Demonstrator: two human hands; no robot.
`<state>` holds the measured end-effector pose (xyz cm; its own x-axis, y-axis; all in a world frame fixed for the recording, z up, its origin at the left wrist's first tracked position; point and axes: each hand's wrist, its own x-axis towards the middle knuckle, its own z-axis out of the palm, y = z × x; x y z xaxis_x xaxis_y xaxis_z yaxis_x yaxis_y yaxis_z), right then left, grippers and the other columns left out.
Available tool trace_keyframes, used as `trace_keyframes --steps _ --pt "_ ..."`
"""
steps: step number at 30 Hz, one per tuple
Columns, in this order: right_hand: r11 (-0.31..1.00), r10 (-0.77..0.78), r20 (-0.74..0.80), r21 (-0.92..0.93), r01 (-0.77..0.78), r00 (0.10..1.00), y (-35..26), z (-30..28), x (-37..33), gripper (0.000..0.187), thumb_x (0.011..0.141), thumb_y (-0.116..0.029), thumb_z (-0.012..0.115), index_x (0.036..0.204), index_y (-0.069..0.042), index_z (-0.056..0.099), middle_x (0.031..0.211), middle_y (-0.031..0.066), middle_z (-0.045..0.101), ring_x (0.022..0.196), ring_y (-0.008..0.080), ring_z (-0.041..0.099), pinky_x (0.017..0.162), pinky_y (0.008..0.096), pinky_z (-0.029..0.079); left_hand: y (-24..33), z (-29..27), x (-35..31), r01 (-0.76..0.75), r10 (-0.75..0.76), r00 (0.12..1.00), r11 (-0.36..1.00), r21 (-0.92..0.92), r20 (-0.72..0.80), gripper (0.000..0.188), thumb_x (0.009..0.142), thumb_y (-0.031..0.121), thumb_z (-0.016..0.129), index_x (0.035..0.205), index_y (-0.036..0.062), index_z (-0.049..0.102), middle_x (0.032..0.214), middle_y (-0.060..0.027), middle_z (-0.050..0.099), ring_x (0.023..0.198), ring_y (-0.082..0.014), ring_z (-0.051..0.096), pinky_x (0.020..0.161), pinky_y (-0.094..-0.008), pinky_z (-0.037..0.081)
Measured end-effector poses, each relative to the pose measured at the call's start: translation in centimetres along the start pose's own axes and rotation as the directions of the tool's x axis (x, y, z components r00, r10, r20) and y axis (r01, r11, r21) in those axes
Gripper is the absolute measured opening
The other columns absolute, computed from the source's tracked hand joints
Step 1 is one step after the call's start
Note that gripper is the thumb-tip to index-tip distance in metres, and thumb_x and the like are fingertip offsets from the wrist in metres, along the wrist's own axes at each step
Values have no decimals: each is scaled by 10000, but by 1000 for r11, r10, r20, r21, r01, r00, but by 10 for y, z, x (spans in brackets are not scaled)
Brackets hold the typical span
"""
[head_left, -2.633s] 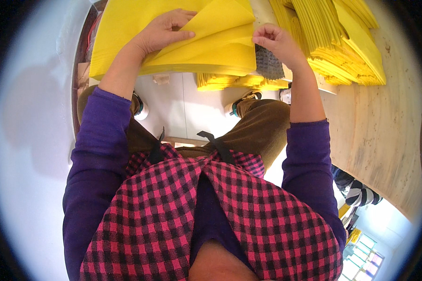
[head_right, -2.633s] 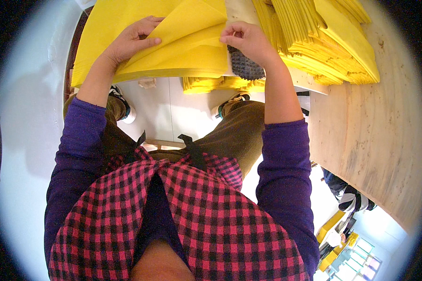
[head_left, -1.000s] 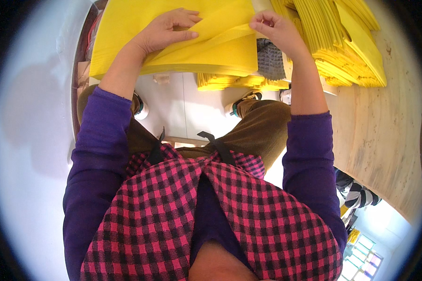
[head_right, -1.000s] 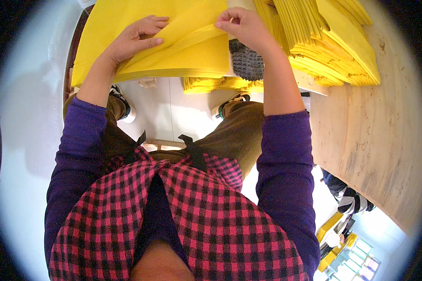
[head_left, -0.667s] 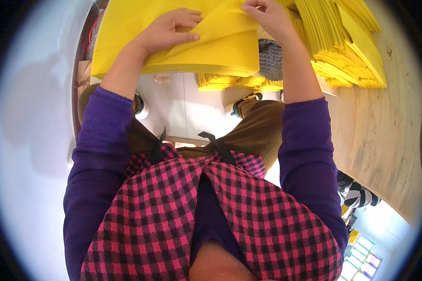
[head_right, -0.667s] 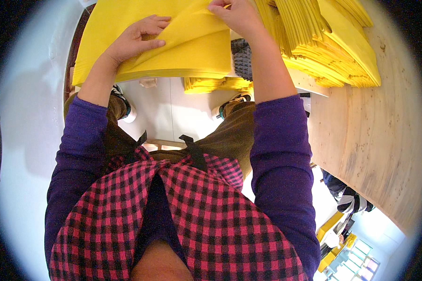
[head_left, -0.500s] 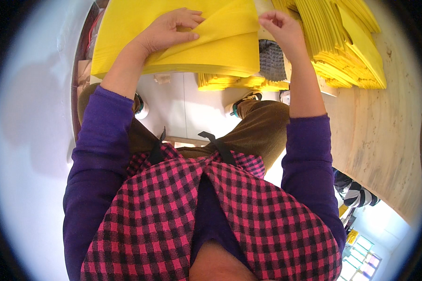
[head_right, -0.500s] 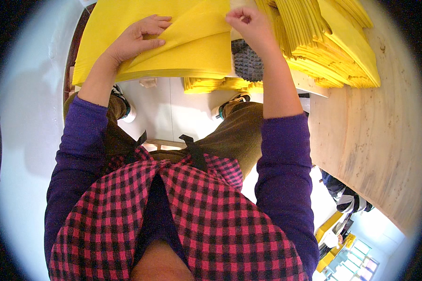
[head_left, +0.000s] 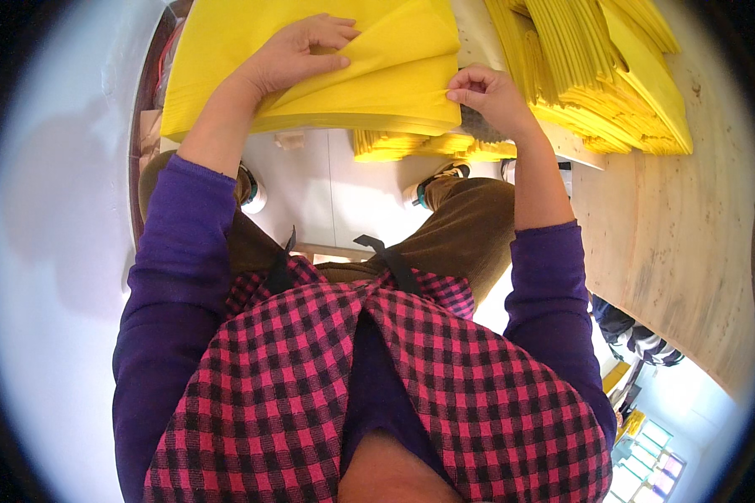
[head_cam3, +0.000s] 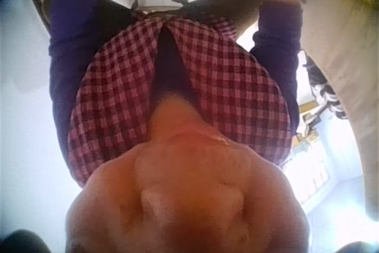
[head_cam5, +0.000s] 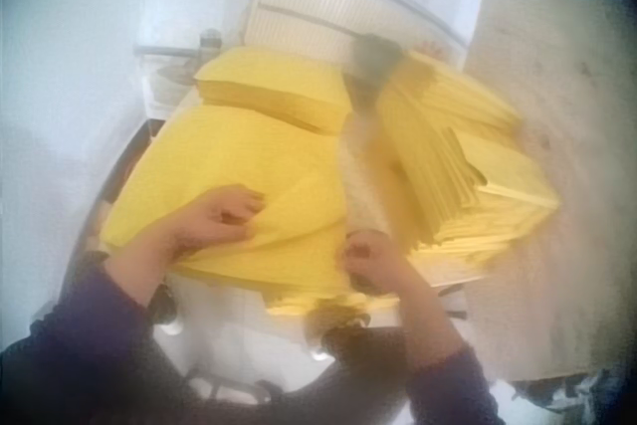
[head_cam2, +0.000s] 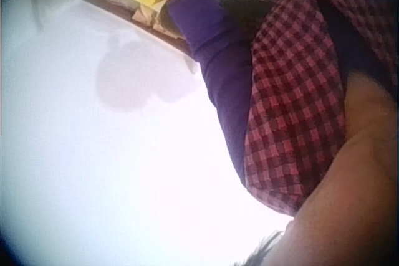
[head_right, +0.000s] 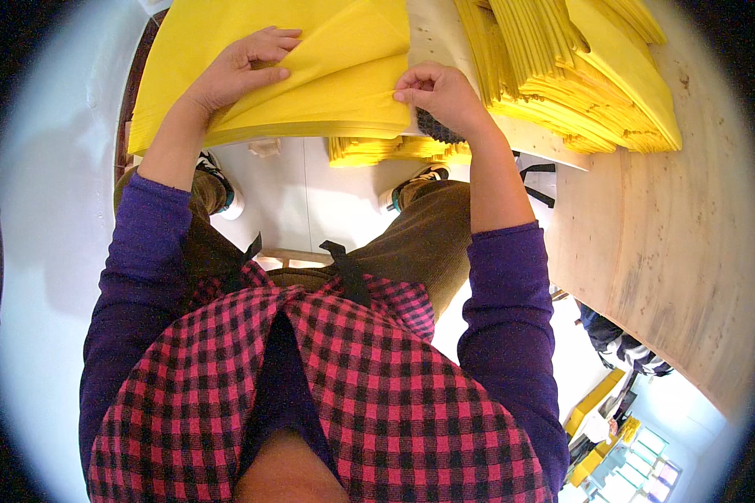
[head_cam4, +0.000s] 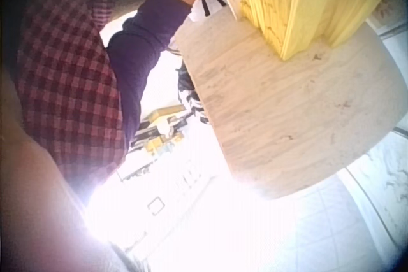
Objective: The person repeatedly folds yellow foam sheets in half and stacks them on a table. The person handles the sheets one at a time, aligning edges and pressing the folds before placing each folded sheet onto a growing pile.
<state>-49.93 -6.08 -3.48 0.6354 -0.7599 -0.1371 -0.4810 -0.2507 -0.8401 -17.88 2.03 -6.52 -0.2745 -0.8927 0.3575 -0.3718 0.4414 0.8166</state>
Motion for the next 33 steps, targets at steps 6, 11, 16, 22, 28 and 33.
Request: trace_keyframes --steps 6,11,16,22,28,33 --pt "978 -131 -20 -169 126 991 -22 -14 5 146 822 -154 701 867 -18 670 754 -30 613 704 53 535 642 221 448 -2 0 0 -4 5 1000 1000 -22 15 198 795 79 692 982 17 677 1233 -117 583 1273 -271 432 1085 -370 304" --pt "966 -116 -28 -237 107 993 -42 -26 28 163 860 -209 679 912 -57 658 790 -68 587 743 41 507 681 208 416 -2 -1 1 -11 12 1000 1000 -20 13 203 804 96 689 991 18 679 1221 -118 589 1276 -279 427 1082 -374 307" --pt "953 -143 -89 -281 113 986 -57 -17 54 201 853 -231 658 918 -41 653 770 -32 598 705 69 525 634 239 424 -1 0 1 22 -21 999 999 -37 26 229 834 146 669 1017 9 677 1229 -124 586 1277 -284 425 1071 -373 315" --pt "914 -97 -88 -402 54 991 -73 -10 67 226 855 -230 588 890 -16 648 737 55 620 658 134 565 587 302 452 -1 3 -1 56 -58 998 992 -117 -21 230 836 158 664 1010 8 677 1229 -122 588 1275 -289 429 1079 -386 299" --pt "949 -188 -263 -297 106 946 -45 -16 55 196 850 -223 687 926 -46 655 788 -62 582 744 43 508 663 208 406 -6 -1 0 -49 48 998 998 36 33 212 807 112 676 992 8 679 1231 -125 586 1277 -283 429 1092 -391 280" --pt "981 25 -146 -188 -52 989 -20 -18 -1 158 806 -144 715 937 -74 662 773 -63 540 702 45 458 640 197 382 -6 2 0 18 -19 1000 995 -101 -7 206 806 92 675 992 5 683 1234 -125 585 1278 -280 428 1078 -374 302"
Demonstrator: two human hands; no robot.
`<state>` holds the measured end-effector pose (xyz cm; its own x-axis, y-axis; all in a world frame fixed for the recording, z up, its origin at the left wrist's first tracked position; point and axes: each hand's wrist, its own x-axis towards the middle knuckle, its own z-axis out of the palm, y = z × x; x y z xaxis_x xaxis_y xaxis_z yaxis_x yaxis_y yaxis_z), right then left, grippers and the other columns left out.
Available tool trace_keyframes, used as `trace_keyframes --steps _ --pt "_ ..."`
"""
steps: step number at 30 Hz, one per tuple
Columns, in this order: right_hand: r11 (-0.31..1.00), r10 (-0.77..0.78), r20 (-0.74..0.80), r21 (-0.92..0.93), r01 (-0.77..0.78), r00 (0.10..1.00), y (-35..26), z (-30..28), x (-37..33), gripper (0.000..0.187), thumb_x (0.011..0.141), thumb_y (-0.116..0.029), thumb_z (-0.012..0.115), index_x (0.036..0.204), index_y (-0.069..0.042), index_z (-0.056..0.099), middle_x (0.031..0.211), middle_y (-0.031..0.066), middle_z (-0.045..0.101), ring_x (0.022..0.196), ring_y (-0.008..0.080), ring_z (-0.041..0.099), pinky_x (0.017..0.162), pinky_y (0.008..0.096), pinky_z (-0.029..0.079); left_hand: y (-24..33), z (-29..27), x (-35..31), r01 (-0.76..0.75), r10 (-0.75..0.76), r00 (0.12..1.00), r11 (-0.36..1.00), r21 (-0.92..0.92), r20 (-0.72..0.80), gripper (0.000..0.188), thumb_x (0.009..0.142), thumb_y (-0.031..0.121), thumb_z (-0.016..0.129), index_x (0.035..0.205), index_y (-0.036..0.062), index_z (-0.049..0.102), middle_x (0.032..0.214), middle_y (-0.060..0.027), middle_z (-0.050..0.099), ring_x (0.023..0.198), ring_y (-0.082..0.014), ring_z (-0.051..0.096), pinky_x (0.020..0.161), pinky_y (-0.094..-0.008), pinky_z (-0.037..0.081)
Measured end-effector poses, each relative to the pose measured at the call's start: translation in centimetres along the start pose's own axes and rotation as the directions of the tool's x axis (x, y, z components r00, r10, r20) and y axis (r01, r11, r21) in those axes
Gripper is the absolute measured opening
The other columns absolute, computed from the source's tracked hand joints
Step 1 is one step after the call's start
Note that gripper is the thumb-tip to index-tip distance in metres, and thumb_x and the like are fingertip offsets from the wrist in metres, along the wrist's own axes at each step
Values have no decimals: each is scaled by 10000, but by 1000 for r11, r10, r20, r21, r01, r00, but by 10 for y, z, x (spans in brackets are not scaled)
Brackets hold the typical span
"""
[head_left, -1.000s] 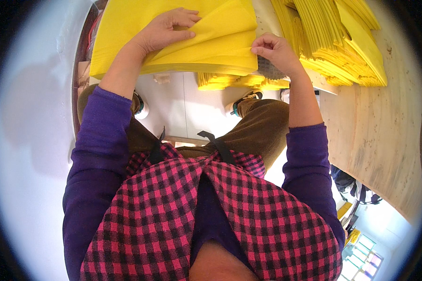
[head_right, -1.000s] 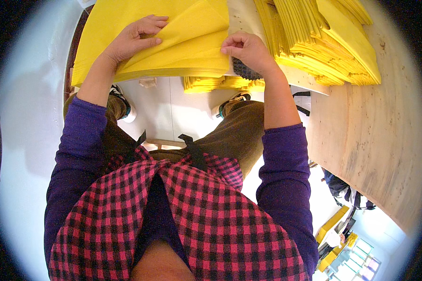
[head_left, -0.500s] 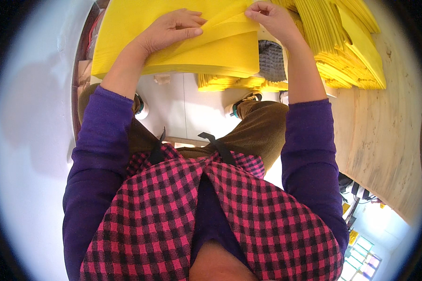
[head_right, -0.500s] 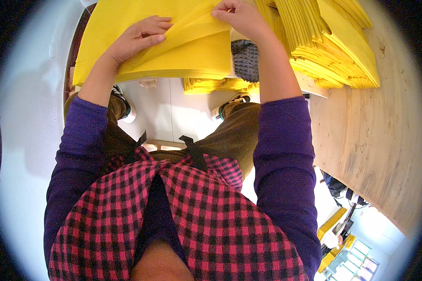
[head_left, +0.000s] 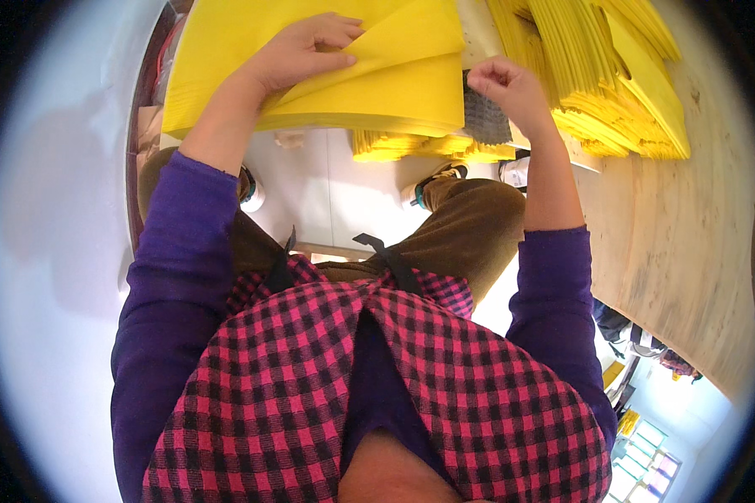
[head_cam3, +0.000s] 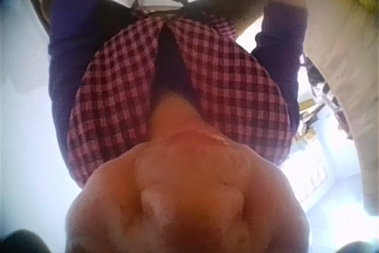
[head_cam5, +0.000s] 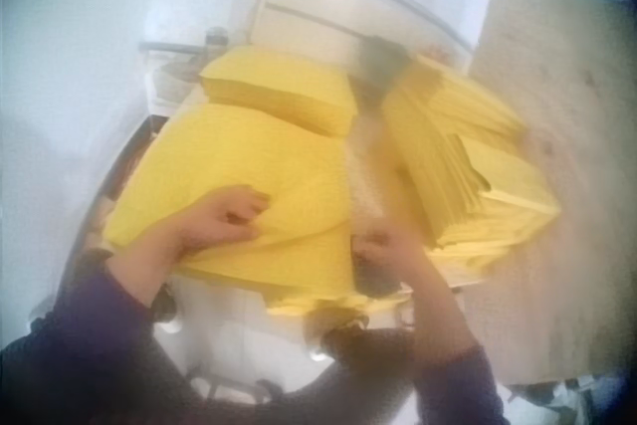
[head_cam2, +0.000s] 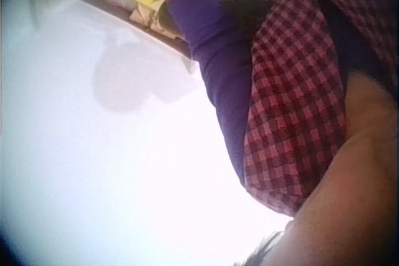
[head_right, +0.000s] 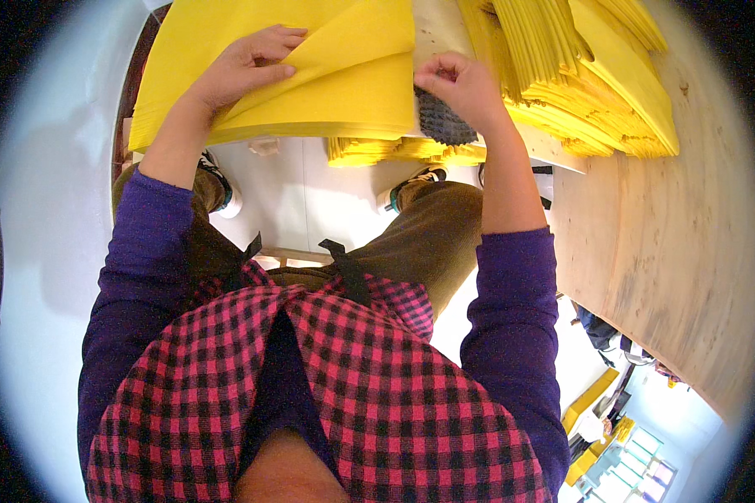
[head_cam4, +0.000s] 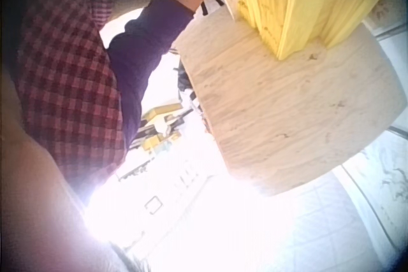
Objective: The person repeatedly folds yellow foam sheets in half and stacks them on a table. The person handles the sheets one at a time, aligning edges and pressing the folds before placing each folded sheet onto a growing pile.
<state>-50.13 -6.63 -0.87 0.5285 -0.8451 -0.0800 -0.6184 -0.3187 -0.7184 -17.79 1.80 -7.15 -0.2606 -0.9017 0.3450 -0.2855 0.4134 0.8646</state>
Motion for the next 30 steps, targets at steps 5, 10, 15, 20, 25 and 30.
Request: trace_keyframes --steps 5,10,15,20,25,30 --pt "986 -148 98 -68 154 984 7 11 -26 223 727 -82 755 928 -63 659 800 -69 495 650 67 370 611 199 365 3 -1 0 21 -21 1000 1000 5 13 211 807 92 677 1001 9 686 1247 -125 578 1279 -277 426 1068 -361 317" --pt "993 11 120 117 -25 993 9 19 -17 175 763 -95 742 912 -44 665 756 -45 559 671 58 473 612 207 419 5 -2 0 34 -34 999 999 7 32 201 819 103 667 997 13 688 1254 -125 574 1284 -275 418 1073 -360 305" --pt "994 -29 137 109 14 990 9 13 -12 99 821 -100 701 882 -45 645 776 -57 582 737 42 515 678 200 435 3 0 0 27 -27 999 1000 -15 21 201 822 107 662 999 14 687 1246 -122 579 1284 -280 415 1083 -367 289" --pt "997 -36 134 71 26 990 7 6 -2 88 862 -136 667 895 -57 645 796 -65 580 762 41 512 721 206 431 3 -2 0 13 -12 999 1000 -9 34 198 822 107 663 996 14 688 1239 -123 581 1282 -281 416 1083 -370 290" --pt "992 -86 131 100 73 988 2 2 4 110 880 -171 655 903 -63 650 796 -78 571 751 35 497 707 200 419 3 -2 0 12 -12 1000 1000 7 25 210 817 103 668 1007 16 688 1243 -125 579 1282 -280 417 1079 -366 297" --pt "991 -82 143 120 65 986 -3 0 3 131 884 -205 657 904 -75 654 775 -96 547 705 21 448 648 184 385 4 -2 1 -7 5 999 999 38 37 225 812 99 672 1022 18 687 1246 -127 577 1279 -281 422 1077 -363 301"
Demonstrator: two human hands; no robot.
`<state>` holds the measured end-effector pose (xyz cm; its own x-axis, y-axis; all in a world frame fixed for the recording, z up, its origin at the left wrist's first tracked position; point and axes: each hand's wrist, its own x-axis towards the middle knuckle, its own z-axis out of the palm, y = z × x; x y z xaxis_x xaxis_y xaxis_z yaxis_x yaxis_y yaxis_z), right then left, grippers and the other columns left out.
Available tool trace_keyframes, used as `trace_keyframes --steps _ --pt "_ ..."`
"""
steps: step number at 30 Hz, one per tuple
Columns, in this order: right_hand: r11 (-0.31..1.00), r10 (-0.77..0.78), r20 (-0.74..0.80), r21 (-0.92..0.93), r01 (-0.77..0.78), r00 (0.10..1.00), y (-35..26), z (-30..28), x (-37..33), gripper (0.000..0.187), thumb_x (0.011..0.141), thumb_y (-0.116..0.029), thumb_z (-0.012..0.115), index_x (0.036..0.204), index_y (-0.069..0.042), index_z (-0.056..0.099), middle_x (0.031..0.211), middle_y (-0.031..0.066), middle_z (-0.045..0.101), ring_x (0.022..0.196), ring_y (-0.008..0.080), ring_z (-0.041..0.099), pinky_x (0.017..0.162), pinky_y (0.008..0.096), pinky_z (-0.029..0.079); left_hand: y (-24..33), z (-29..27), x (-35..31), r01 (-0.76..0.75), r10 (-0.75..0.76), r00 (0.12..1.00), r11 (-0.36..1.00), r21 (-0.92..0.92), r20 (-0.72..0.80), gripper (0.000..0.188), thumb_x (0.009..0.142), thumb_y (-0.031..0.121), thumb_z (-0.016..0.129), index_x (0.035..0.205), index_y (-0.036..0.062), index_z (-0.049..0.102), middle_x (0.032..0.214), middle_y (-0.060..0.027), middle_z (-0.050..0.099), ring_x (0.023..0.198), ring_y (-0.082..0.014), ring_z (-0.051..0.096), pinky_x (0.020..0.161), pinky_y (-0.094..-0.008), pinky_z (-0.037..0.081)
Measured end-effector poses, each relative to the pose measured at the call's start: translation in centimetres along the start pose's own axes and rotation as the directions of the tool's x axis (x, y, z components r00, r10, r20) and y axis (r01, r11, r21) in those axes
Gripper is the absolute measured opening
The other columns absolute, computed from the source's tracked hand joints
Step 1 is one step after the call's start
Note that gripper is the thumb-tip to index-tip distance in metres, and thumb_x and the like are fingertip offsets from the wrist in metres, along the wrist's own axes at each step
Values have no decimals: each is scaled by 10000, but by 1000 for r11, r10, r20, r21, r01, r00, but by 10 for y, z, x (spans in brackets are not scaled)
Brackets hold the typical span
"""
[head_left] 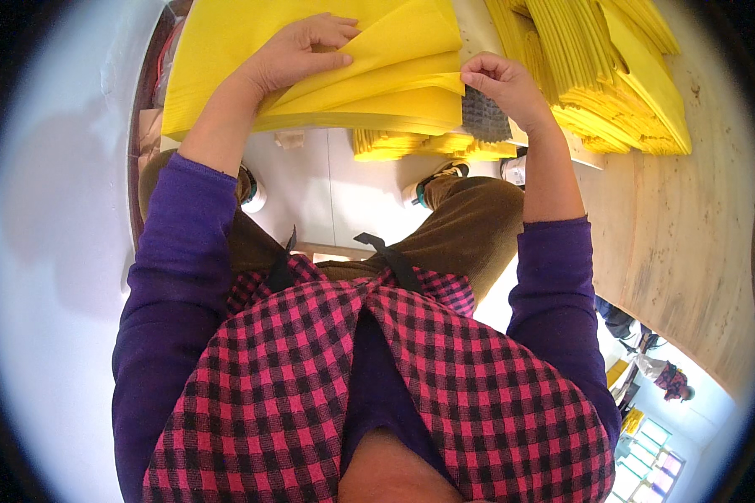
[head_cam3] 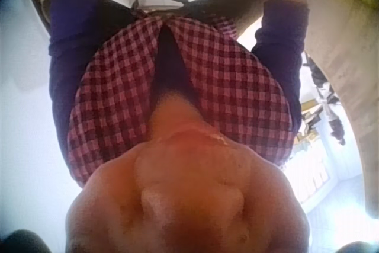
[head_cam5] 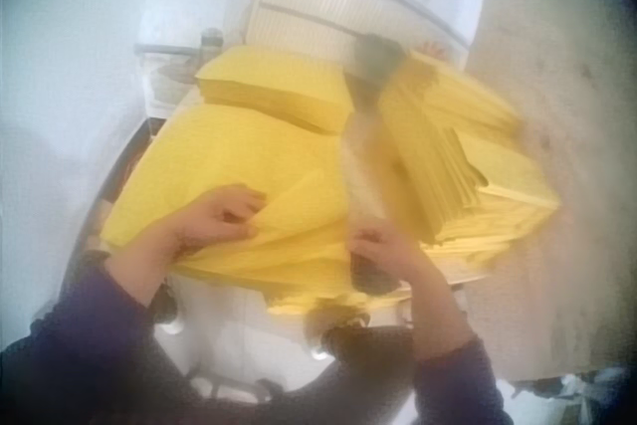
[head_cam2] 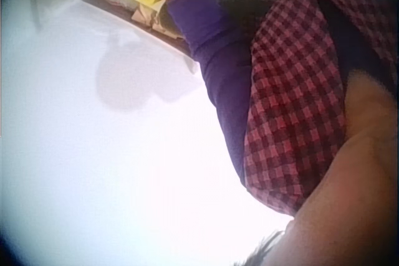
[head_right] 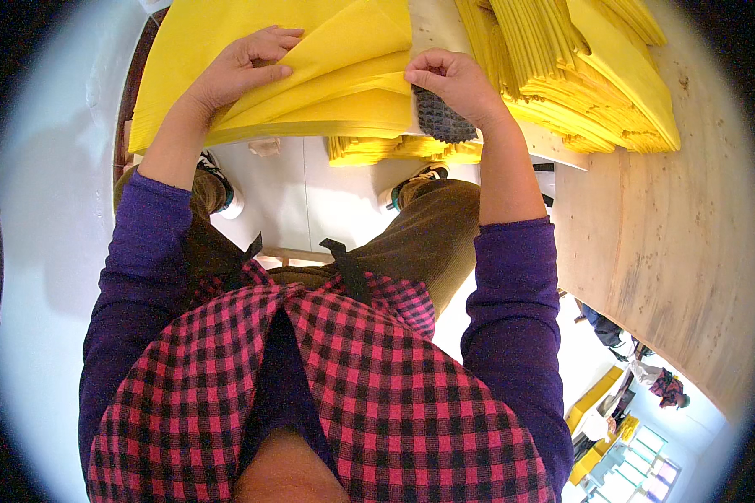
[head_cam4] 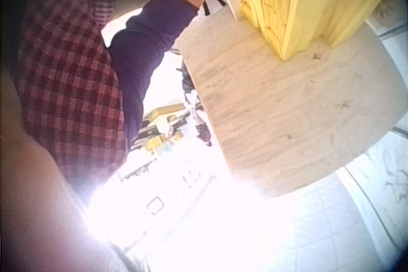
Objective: The person repeatedly folds yellow foam sheets in half and stacks them on a table. The person handles the sheets one at a time, aligning edges and pressing the folds before placing each folded sheet onto a growing pile.
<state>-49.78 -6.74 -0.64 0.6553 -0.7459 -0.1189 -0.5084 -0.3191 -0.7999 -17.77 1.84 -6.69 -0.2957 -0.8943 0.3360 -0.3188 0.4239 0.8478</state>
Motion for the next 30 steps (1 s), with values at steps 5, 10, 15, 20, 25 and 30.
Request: trace_keyframes --steps 5,10,15,20,25,30 --pt "998 67 -14 1 -67 998 -7 1 -3 133 882 -213 658 906 -82 655 752 -88 548 654 30 444 611 185 390 1 0 -1 5 -5 1000 1000 -3 -2 227 811 98 672 1024 19 687 1251 -132 574 1279 -281 422 1078 -363 298" --pt "992 120 -23 44 -119 993 -12 0 -3 138 889 -208 645 911 -72 646 748 -60 568 624 44 473 591 187 413 0 -1 1 20 -20 1000 999 30 6 230 811 99 675 1024 15 685 1264 -134 567 1283 -277 419 1080 -359 296" --pt "977 97 -2 193 -95 995 -12 3 -3 168 894 -195 637 937 -33 636 791 -7 622 713 74 608 605 200 481 -1 0 -1 24 -24 1000 999 -33 -13 227 818 103 669 1022 5 682 1271 -137 562 1280 -276 420 1075 -356 297" --pt "898 97 -48 434 -67 994 -11 15 -5 149 915 -152 601 966 -13 618 849 14 613 814 121 652 688 225 540 -3 -1 1 -3 3 1000 1000 3 3 216 821 100 663 1012 2 682 1264 -138 565 1276 -274 424 1067 -359 306" --pt "757 109 -93 653 -22 990 -6 28 -11 128 914 -98 585 993 0 605 931 30 595 847 138 628 767 268 576 -5 -1 0 -4 4 1000 999 33 -7 210 815 87 660 1002 -5 681 1240 -134 582 1272 -275 429 1064 -367 310" --pt "716 135 -121 698 -12 983 0 36 -14 151 929 -92 558 1043 0 596 998 57 616 887 130 617 788 273 572 -8 1 1 7 -8 1000 998 -63 -14 215 805 78 656 999 -12 678 1230 -127 593 1271 -285 431 1068 -374 304"
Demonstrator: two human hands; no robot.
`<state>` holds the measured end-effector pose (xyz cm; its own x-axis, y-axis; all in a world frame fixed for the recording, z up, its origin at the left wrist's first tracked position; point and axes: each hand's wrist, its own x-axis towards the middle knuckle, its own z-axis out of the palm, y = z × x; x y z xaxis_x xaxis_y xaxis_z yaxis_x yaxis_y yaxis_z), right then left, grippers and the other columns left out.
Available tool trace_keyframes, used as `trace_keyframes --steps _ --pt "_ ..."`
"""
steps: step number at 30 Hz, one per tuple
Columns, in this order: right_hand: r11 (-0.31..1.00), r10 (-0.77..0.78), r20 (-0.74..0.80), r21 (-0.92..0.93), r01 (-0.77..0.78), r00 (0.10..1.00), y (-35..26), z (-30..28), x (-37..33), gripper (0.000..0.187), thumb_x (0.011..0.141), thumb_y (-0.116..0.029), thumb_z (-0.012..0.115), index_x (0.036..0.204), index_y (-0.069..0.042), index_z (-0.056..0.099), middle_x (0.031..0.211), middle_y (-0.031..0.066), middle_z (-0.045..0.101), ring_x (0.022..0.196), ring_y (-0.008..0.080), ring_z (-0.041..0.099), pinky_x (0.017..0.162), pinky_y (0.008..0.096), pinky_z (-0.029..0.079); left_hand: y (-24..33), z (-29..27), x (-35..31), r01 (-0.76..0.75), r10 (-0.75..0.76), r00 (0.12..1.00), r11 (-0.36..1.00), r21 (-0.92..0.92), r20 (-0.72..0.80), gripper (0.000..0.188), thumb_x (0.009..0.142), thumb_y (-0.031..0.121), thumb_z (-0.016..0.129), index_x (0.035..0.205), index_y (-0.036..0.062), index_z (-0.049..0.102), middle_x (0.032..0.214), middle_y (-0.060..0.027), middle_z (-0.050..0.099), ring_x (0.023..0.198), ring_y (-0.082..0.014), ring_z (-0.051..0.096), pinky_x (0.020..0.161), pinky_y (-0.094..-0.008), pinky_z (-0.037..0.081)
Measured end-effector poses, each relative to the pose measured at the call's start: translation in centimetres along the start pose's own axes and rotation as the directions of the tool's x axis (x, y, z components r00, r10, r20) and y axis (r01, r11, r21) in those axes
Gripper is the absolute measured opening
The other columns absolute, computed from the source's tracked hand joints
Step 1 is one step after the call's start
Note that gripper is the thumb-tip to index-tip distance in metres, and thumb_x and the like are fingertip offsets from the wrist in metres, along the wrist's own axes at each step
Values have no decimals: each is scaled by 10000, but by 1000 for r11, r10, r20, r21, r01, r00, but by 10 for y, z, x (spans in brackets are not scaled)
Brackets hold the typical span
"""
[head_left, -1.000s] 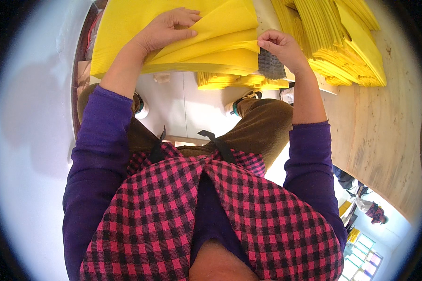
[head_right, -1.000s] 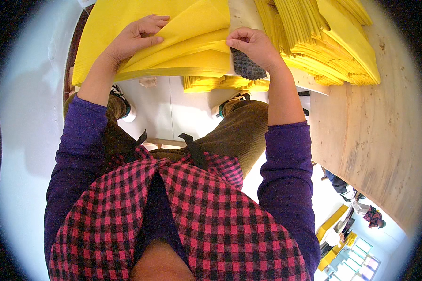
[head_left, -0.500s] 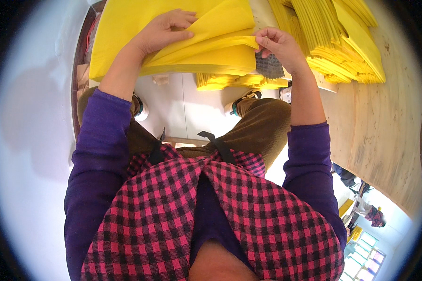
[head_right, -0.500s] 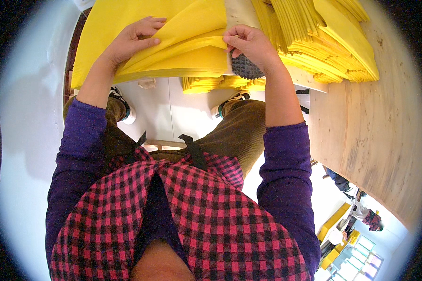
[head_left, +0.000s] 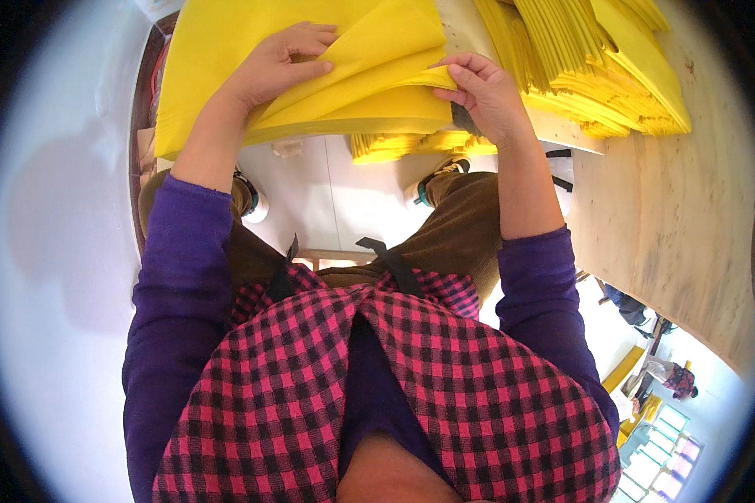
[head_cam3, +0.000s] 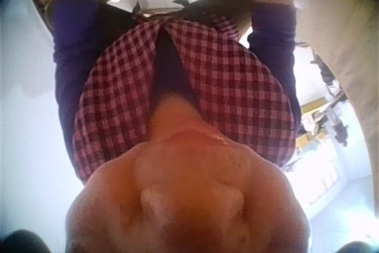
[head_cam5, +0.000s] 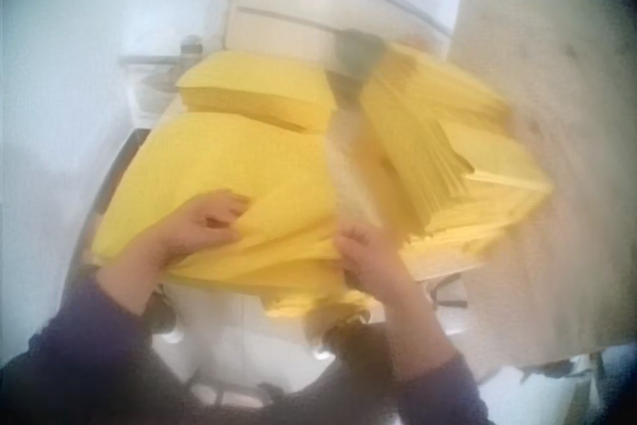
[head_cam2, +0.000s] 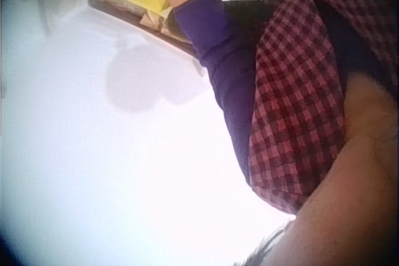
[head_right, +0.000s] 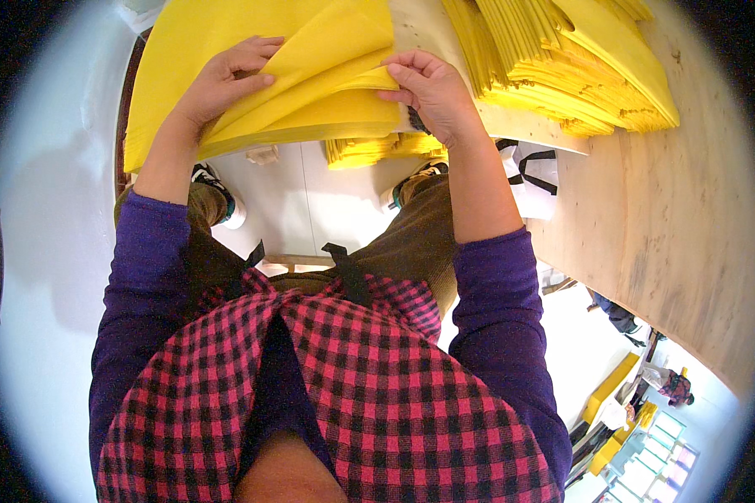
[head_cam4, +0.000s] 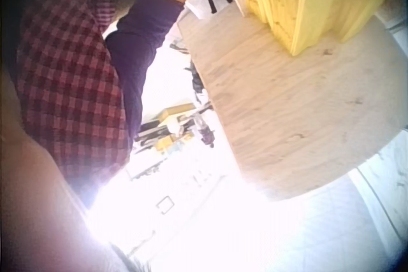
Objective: The person repeatedly folds yellow foam sheets in half and stacks them on a table. The person handles the sheets one at a time, aligning edges and pressing the folds before placing each folded sheet onto a growing pile.
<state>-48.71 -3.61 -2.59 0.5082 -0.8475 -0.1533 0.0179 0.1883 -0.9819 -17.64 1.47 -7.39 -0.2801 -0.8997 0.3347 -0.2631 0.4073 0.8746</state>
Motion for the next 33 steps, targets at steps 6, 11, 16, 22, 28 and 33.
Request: trace_keyframes --steps 6,11,16,22,28,33 --pt "998 -32 19 -53 33 999 -2 0 -4 171 930 -73 548 1085 -6 577 1043 80 627 913 120 611 811 263 556 -3 -1 -1 3 -2 1000 999 32 -14 226 800 64 651 1011 -12 678 1245 -121 588 1273 -284 428 1067 -371 303" --pt "995 -59 3 -83 59 998 -6 3 -5 173 881 -53 610 1049 -17 592 1003 47 636 876 109 602 778 284 552 -3 -1 0 7 -7 1000 1000 8 0 233 803 60 645 1023 -8 677 1244 -118 588 1272 -278 427 1066 -364 303" --pt "992 -79 10 -97 80 997 -10 6 -6 204 854 -37 640 1051 -17 591 1003 45 637 876 111 603 766 276 558 -3 -1 -1 -3 3 1000 1000 22 7 232 811 56 635 1031 -8 673 1246 -105 589 1268 -272 431 1064 -356 304" --pt "980 -101 5 -170 100 995 -12 9 -6 223 879 -79 634 1097 -69 587 1037 6 635 854 50 591 719 212 528 -5 -1 0 12 -12 1000 1000 15 7 240 813 60 636 1042 -1 674 1243 -101 591 1264 -270 435 1063 -348 307" --pt "970 -136 4 -202 134 991 -12 11 -6 215 878 -84 637 1089 -76 594 1033 6 639 858 48 594 697 206 533 -4 -1 -1 0 0 1000 1000 -4 0 232 810 63 640 1030 3 680 1239 -107 593 1259 -266 439 1061 -344 310" --pt "965 -127 -15 -233 120 992 -14 12 -6 220 884 -93 633 1099 -73 592 1027 9 643 865 49 598 687 198 533 -3 1 -1 5 -5 1000 1000 -24 -16 230 807 61 642 1026 2 681 1230 -108 597 1256 -267 443 1058 -347 316"
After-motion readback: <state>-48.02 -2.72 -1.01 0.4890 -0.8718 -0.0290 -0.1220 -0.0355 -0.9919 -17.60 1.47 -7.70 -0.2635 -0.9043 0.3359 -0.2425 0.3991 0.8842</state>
